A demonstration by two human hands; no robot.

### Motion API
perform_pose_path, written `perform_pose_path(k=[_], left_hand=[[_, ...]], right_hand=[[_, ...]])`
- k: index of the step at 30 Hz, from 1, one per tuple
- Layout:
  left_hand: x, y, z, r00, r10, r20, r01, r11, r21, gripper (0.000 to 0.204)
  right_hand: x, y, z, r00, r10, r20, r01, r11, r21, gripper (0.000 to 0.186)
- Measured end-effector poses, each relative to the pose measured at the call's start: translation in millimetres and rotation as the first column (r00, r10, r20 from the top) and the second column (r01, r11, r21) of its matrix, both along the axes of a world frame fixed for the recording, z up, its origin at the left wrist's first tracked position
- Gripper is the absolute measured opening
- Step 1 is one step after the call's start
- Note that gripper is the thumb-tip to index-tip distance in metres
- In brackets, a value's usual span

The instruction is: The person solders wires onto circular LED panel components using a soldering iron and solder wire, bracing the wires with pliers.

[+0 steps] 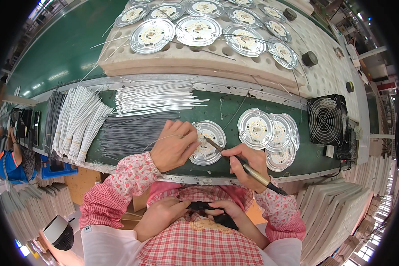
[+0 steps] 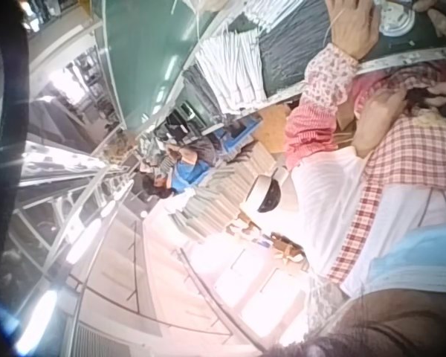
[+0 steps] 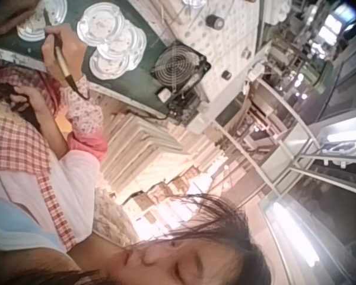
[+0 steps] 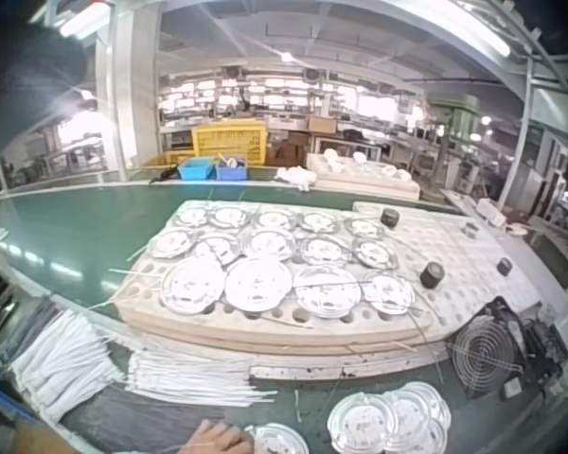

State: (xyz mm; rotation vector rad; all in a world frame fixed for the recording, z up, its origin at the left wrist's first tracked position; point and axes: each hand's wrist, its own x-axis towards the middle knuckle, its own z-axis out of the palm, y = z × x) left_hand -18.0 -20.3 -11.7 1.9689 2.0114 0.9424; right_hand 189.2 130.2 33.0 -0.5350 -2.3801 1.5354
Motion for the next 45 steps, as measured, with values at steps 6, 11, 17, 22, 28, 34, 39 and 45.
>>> perform_pose_path(k=[6, 11, 17, 22, 28, 34, 39, 45], left_hand=[[2, -1, 2, 1.000, -0.007, 0.019, 0.007, 1.000, 0.007, 0.017], [-6, -12, 0, 0.983, -0.109, -0.146, 0.111, 0.994, 0.012, 0.040], [-6, -12, -1, 0.950, -0.147, -0.275, 0.159, 0.987, 0.023, 0.055], [-7, -11, 0, 0.960, -0.148, -0.236, 0.157, 0.987, 0.021, 0.056], [-7, -12, -1, 0.971, -0.137, -0.195, 0.145, 0.989, 0.030, 0.056], [-4, -15, -2, 0.967, -0.112, -0.228, 0.125, 0.991, 0.042, 0.055], [-5, -3, 4, 0.990, 0.076, -0.123, -0.068, 0.995, 0.071, 0.046], [-15, 16, 14, 0.983, 0.185, -0.002, -0.184, 0.977, -0.103, 0.035]], right_hand=[[8, -8, -12, 0.997, -0.079, 0.007, 0.079, 0.994, -0.072, 0.015], [12, -10, -20, 0.995, -0.096, -0.032, 0.094, 0.993, -0.066, 0.016], [14, -14, -22, 0.992, -0.124, -0.028, 0.122, 0.990, -0.069, 0.017], [20, -11, -17, 0.974, -0.202, -0.099, 0.193, 0.977, -0.094, 0.018], [20, 8, -14, 0.986, -0.120, -0.120, 0.155, 0.921, 0.356, 0.020], [3, -9, -26, 0.980, -0.156, -0.125, 0.200, 0.787, 0.584, 0.039], [-19, -23, -44, 0.983, -0.106, -0.153, 0.180, 0.749, 0.638, 0.059], [-16, -34, -51, 0.960, -0.209, -0.189, 0.278, 0.811, 0.516, 0.060]])
